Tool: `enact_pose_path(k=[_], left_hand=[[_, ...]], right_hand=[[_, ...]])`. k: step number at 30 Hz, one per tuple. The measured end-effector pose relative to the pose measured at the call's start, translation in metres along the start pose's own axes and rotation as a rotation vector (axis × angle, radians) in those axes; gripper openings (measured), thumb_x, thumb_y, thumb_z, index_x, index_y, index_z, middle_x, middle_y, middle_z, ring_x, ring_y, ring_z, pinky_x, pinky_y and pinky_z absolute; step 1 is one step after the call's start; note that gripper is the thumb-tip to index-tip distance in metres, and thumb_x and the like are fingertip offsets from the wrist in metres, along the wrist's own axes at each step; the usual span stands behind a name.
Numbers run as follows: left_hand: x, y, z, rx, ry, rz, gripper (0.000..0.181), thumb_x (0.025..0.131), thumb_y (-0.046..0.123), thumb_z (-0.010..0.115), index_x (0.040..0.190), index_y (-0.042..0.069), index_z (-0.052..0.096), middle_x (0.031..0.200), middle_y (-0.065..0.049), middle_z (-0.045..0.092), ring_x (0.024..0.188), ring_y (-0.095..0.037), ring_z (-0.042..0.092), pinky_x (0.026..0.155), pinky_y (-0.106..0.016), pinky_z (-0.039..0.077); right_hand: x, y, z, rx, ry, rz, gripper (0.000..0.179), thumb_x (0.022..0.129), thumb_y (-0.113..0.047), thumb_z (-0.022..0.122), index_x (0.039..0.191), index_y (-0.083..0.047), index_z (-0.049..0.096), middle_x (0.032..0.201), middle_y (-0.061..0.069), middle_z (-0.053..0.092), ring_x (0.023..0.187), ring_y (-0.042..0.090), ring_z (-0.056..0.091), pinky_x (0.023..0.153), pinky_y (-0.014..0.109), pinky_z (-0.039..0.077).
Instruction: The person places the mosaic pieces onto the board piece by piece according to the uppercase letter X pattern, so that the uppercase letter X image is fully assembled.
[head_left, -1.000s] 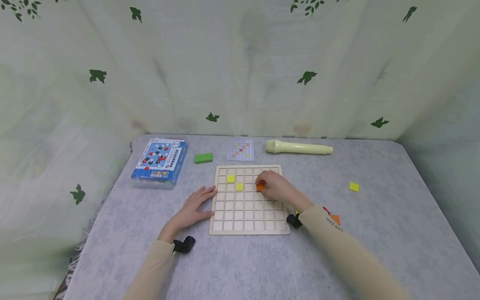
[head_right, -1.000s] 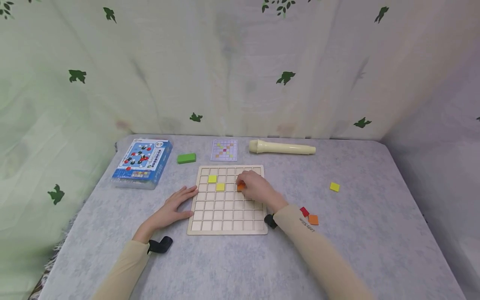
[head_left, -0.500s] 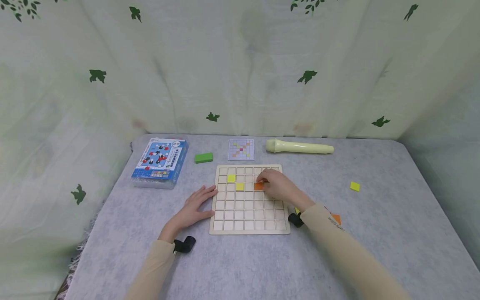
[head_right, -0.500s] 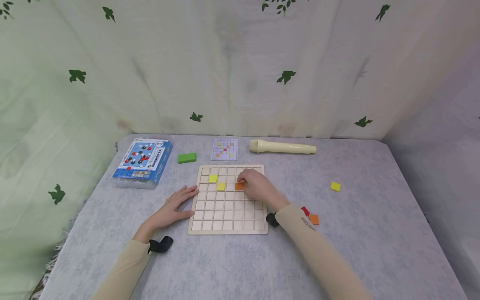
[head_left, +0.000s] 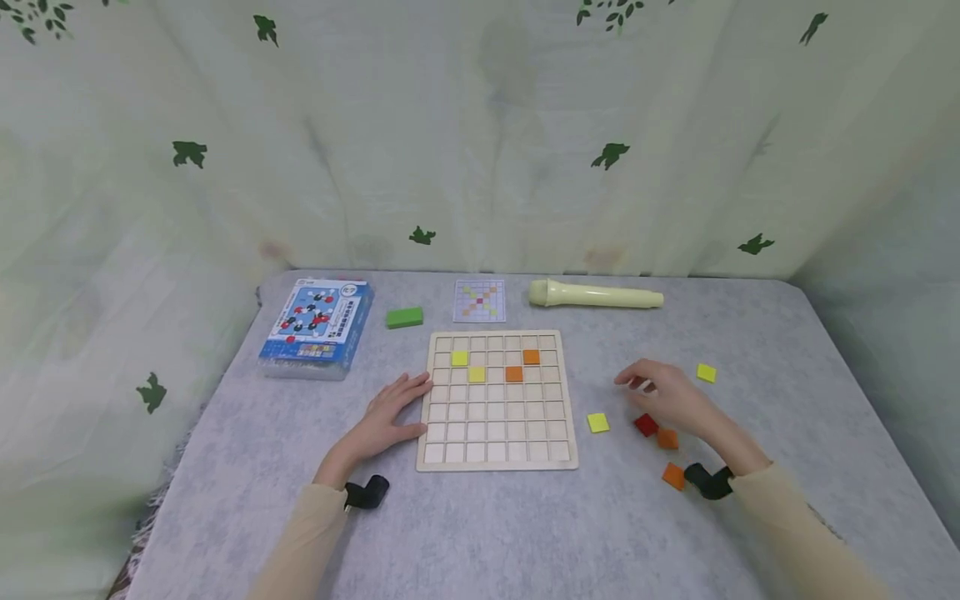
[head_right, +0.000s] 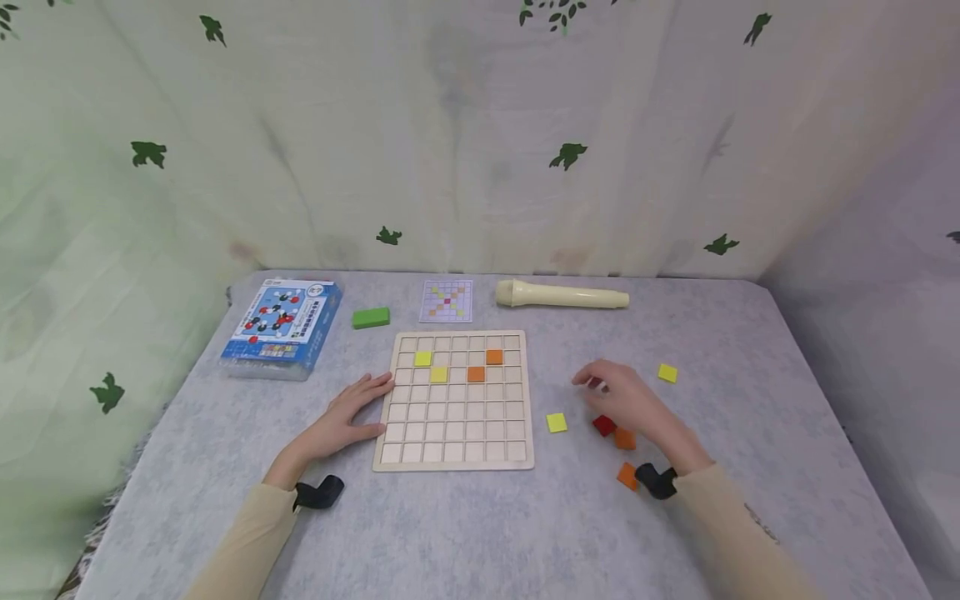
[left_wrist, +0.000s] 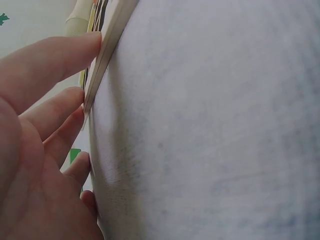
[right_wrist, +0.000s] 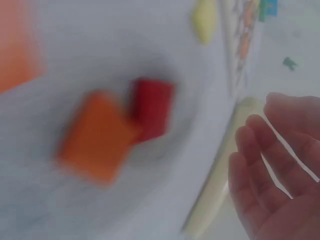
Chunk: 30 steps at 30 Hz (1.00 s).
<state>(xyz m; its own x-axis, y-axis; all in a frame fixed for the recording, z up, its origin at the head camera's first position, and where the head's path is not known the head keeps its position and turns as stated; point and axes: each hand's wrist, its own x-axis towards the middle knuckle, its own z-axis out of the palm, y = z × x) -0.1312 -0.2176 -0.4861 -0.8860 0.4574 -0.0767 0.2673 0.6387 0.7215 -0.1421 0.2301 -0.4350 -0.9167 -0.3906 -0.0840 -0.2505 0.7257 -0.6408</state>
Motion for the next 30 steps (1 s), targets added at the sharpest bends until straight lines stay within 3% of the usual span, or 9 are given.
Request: enact_pose_path(k=[3, 6, 9, 12, 20, 30], left_hand=[[-0.001, 0.001, -0.001, -0.003, -0.001, -0.006, 0.066, 0.089, 0.022, 0.067, 0.146, 0.004, 0.038, 0.156, -0.011, 0.025, 0.143, -0.036, 0.007, 0.113, -0.053, 0.000], [-0.002, 0.001, -0.001, -0.004, 0.003, 0.001, 0.066, 0.089, 0.021, 0.068, 0.146, 0.004, 0.038, 0.155, -0.011, 0.025, 0.143, -0.037, 0.007, 0.113, -0.054, 0.001], [-0.002, 0.001, -0.001, -0.002, 0.010, 0.014, 0.066, 0.089, 0.021, 0.067, 0.146, 0.003, 0.039, 0.155, -0.013, 0.026, 0.143, -0.038, 0.008, 0.112, -0.055, 0.001], [-0.002, 0.001, -0.001, -0.005, 0.007, 0.007, 0.066, 0.089, 0.022, 0.067, 0.146, 0.005, 0.039, 0.155, -0.011, 0.026, 0.143, -0.036, 0.007, 0.113, -0.053, 0.001], [-0.001, -0.002, 0.000, -0.010, 0.009, 0.017, 0.067, 0.089, 0.022, 0.068, 0.146, 0.005, 0.039, 0.155, -0.011, 0.026, 0.143, -0.036, 0.007, 0.113, -0.054, 0.000], [-0.001, -0.002, 0.001, -0.003, 0.009, 0.016, 0.066, 0.090, 0.024, 0.067, 0.146, 0.005, 0.038, 0.155, -0.011, 0.026, 0.143, -0.036, 0.007, 0.113, -0.054, 0.000]], right_hand=[[-0.020, 0.012, -0.001, 0.004, -0.052, 0.029, 0.021, 0.085, 0.000, 0.065, 0.106, -0.003, 0.066, 0.103, 0.005, 0.063, 0.092, 0.023, 0.058, 0.079, 0.040, 0.052], [-0.034, 0.021, 0.003, -0.033, -0.085, -0.013, 0.024, 0.082, 0.001, 0.070, 0.104, -0.006, 0.066, 0.103, 0.002, 0.060, 0.091, 0.021, 0.057, 0.077, 0.037, 0.052], [-0.038, 0.026, 0.010, -0.102, -0.068, -0.080, 0.026, 0.078, 0.004, 0.072, 0.101, -0.007, 0.066, 0.101, 0.001, 0.057, 0.087, 0.019, 0.056, 0.076, 0.037, 0.052], [-0.036, 0.028, 0.016, -0.149, -0.030, -0.090, 0.026, 0.077, 0.005, 0.072, 0.098, -0.008, 0.065, 0.097, -0.001, 0.056, 0.083, 0.016, 0.053, 0.074, 0.035, 0.051], [-0.015, 0.013, 0.023, -0.146, 0.001, -0.080, 0.024, 0.079, -0.003, 0.074, 0.100, -0.010, 0.065, 0.091, -0.005, 0.057, 0.081, 0.013, 0.055, 0.072, 0.031, 0.051], [0.042, -0.045, 0.050, -0.099, -0.054, -0.146, 0.023, 0.082, -0.008, 0.074, 0.103, -0.009, 0.064, 0.095, -0.003, 0.058, 0.088, 0.016, 0.056, 0.076, 0.031, 0.050]])
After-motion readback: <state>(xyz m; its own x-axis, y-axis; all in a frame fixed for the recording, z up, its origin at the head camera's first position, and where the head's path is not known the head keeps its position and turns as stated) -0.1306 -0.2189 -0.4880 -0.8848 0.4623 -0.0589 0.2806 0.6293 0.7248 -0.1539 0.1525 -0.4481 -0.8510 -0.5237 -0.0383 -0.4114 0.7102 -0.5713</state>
